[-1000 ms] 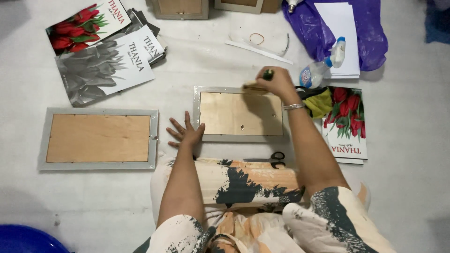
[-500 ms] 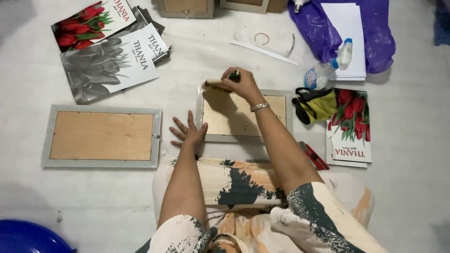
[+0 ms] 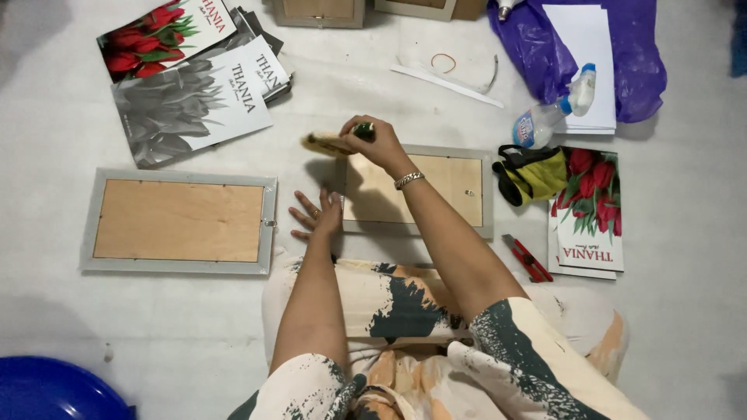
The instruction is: Cleaning the interior of a picture frame with a brush and preparing the backing board
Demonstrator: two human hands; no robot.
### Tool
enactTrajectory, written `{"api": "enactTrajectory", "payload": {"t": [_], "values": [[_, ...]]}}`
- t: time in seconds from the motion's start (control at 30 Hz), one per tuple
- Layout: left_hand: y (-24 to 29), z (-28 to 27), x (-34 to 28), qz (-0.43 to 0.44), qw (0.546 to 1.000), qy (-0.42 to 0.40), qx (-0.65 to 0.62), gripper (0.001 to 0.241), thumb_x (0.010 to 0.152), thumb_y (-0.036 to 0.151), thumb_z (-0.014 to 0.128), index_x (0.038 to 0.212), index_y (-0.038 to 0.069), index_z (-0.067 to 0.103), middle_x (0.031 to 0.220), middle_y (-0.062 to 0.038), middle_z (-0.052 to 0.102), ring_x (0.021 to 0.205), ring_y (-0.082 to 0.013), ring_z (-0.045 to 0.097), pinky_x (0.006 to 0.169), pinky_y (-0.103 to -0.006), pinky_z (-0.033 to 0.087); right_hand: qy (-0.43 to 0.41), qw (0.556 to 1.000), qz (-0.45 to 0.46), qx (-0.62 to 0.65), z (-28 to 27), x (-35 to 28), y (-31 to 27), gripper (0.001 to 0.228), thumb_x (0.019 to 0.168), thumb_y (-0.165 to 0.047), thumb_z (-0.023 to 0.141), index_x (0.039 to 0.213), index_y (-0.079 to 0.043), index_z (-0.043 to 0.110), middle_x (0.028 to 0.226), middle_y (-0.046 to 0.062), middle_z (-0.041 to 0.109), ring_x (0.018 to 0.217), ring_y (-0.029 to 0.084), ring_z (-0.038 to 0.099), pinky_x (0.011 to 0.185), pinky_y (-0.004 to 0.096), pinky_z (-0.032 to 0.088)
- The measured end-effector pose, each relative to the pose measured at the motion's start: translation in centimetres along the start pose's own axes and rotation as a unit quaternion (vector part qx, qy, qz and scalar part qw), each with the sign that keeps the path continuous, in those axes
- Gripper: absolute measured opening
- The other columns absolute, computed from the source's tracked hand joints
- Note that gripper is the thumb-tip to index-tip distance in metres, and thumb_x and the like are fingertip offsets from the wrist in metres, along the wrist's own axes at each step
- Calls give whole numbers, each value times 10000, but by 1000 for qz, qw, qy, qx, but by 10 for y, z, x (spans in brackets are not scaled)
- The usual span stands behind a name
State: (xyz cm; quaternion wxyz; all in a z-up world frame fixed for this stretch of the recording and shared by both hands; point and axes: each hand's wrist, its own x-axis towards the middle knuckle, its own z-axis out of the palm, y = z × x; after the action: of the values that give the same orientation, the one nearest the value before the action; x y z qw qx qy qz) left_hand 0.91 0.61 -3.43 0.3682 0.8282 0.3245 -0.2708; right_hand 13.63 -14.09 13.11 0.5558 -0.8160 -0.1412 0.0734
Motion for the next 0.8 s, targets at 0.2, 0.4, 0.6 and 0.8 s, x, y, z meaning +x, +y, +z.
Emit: {"api": "enactTrajectory", "payload": {"t": [0.2,0.4,0.6,0.8], "values": [[11,-12,-26,-6,1000,4,-21,593,995,759,25,1567,616,-27,1620,40,-413,1457,-427,-382,1088,-773,-239,-91,981,-56,-164,-104,-47,-26,243,887,-220,753,1103,-113,723,1063,201,729,1100,426,659,970,525,505],[15,-13,-28,-3,1000,8,-12,590,1002,754,28,1572,611,-18,1628,39,-397,1461,-429,-371,1096,-770,-233,-230,859,256,-380,-198,-142,-89,627,801,-72,668,1385,138,576,1334,348,636,1273,494,582,1087,569,457],[15,-16,-37,4,999,17,-42,584,1014,759,-10,1578,611,16,1642,51,-371,1478,-405,-359,1114,-749,-238,-233,876,137,-399,-133,-149,-10,427,800,-217,761,1210,-97,767,1133,175,764,1100,402,704,953,504,549],[0,-27,-15,4,999,42,-28,689,1024,743,-25,1613,484,220,1732,69,-91,1580,-355,-90,1205,-711,-42,-147,982,-20,-117,-81,-144,-22,202,880,-218,794,1070,-158,755,1041,133,758,1087,383,693,1006,486,506]]}}
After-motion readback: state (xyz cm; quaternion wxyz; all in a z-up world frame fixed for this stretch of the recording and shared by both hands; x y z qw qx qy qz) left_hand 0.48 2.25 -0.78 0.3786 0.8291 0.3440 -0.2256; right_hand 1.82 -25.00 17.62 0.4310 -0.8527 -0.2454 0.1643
